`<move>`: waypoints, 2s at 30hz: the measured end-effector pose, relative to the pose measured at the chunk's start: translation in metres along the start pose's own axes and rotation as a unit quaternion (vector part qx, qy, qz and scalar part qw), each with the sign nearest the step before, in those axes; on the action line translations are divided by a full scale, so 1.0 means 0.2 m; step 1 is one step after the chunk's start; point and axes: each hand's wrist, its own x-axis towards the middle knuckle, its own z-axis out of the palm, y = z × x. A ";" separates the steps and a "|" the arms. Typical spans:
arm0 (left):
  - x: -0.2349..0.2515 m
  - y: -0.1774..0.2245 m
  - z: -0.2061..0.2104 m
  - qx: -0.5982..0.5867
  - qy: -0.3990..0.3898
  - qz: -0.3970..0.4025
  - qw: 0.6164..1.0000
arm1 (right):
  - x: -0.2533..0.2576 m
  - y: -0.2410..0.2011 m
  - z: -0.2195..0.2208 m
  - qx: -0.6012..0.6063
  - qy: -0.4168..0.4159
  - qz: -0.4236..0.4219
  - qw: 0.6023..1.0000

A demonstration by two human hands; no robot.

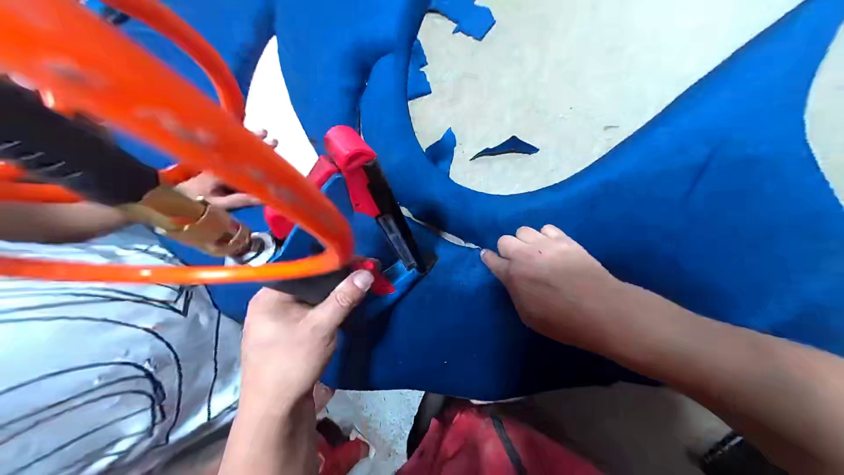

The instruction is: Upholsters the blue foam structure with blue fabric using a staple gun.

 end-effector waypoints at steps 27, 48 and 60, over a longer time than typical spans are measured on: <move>1.16 0.25 0.61 -0.149 -0.595 0.405 0.678 | 0.06 -0.51 0.36 0.008 0.217 0.332 0.918; 0.89 0.37 0.57 0.003 -0.551 0.591 0.589 | 0.09 -0.58 0.40 -0.028 0.209 0.362 0.908; 0.84 0.39 0.61 0.037 -0.533 0.677 0.507 | 0.07 -0.49 0.57 -0.061 0.332 0.327 0.883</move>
